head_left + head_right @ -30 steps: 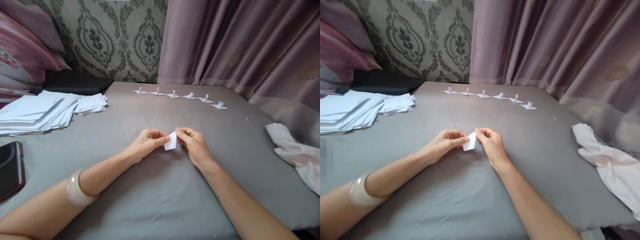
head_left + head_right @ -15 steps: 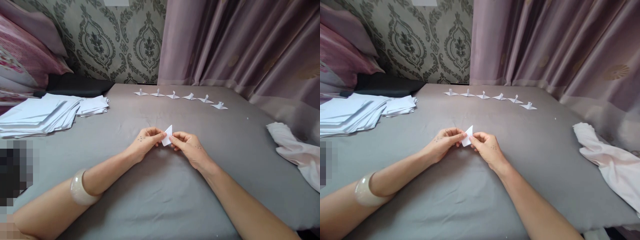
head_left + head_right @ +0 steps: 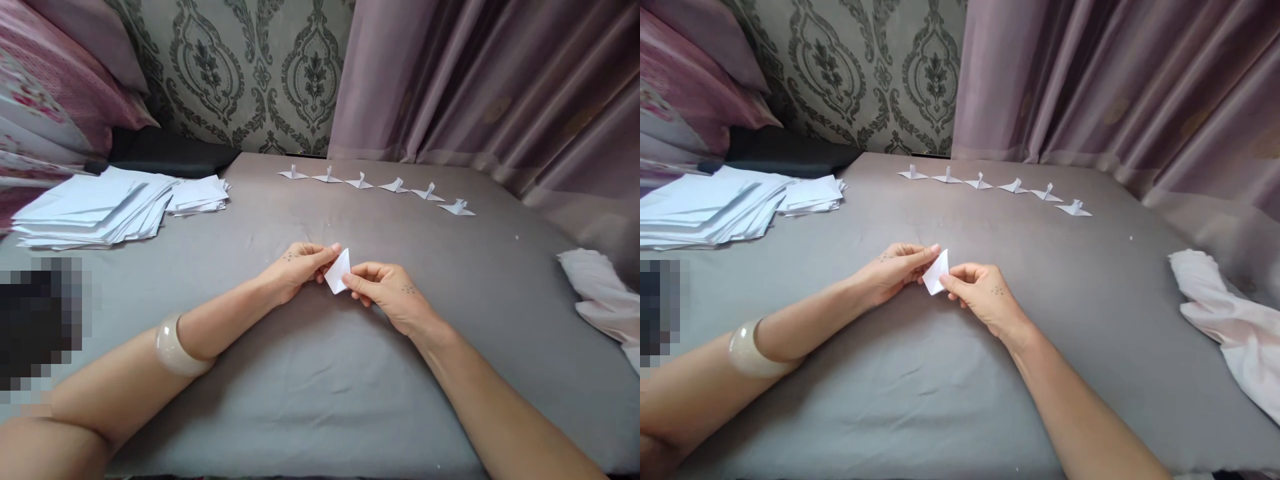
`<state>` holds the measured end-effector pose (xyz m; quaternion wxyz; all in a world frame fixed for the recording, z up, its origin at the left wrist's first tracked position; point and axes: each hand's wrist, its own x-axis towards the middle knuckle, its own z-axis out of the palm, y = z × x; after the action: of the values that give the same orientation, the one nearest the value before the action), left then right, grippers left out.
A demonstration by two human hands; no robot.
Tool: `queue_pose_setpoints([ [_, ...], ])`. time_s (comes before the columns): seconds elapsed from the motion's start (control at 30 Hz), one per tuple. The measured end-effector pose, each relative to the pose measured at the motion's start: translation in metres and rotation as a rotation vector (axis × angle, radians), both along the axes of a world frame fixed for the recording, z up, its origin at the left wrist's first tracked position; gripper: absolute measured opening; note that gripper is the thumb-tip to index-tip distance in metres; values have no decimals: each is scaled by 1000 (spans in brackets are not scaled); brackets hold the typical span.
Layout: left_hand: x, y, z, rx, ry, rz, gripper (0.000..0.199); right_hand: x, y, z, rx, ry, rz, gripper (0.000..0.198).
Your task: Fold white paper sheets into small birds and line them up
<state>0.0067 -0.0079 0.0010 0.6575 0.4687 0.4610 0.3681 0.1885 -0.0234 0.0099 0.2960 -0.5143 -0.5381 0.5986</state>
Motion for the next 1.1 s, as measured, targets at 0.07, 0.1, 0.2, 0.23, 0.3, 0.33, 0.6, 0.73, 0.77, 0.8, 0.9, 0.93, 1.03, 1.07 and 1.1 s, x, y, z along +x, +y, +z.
queue_pose_setpoints([
  [0.07, -4, 3, 3, -29, 2, -67, 46, 2, 2, -2, -22, 18, -11, 24],
  [0.1, -6, 5, 4, -39, 20, -96, 45, 3, 4, -3, -36, 37, -17, 24],
  [0.2, -9, 7, 7, -39, 110, -137, 37, 6, 6, -3, -98, 112, -41, 25],
  [0.23, -10, 8, 7, -33, 134, -137, 35, 6, 7, -3, -121, 132, -49, 25],
  [0.3, -9, 8, 5, -27, 161, -122, 33, 7, 7, -3, -154, 152, -57, 26],
  [0.33, -8, 8, 3, -28, 167, -108, 33, 8, 7, -4, -160, 155, -53, 27],
  [0.6, -10, 8, -2, 113, 270, -87, 29, 6, 9, -12, 38, 47, -66, 26],
  [0.73, -11, 8, -4, 600, 464, -64, 14, 3, 11, -21, 535, -172, -137, 12],
  [0.77, -11, 8, -6, 756, 545, -39, 11, 3, 12, -23, 690, -249, -128, 10],
  [0.8, -11, 9, -8, 901, 631, -26, 13, 3, 13, -25, 827, -335, -103, 12],
  [0.9, -13, 11, -14, 1171, 857, -117, 23, 4, 13, -29, 1042, -611, 19, 24],
  [0.93, -15, 12, -15, 1201, 915, -175, 25, 5, 13, -29, 1055, -695, 67, 25],
  [1.03, -19, 12, -16, 1174, 996, -314, 30, 6, 10, -27, 1034, -856, 202, 30],
  [1.07, -20, 12, -16, 1139, 992, -329, 32, 7, 8, -27, 1024, -875, 224, 31],
  [1.1, -20, 11, -14, 1097, 977, -328, 34, 8, 7, -26, 1013, -882, 232, 34],
])
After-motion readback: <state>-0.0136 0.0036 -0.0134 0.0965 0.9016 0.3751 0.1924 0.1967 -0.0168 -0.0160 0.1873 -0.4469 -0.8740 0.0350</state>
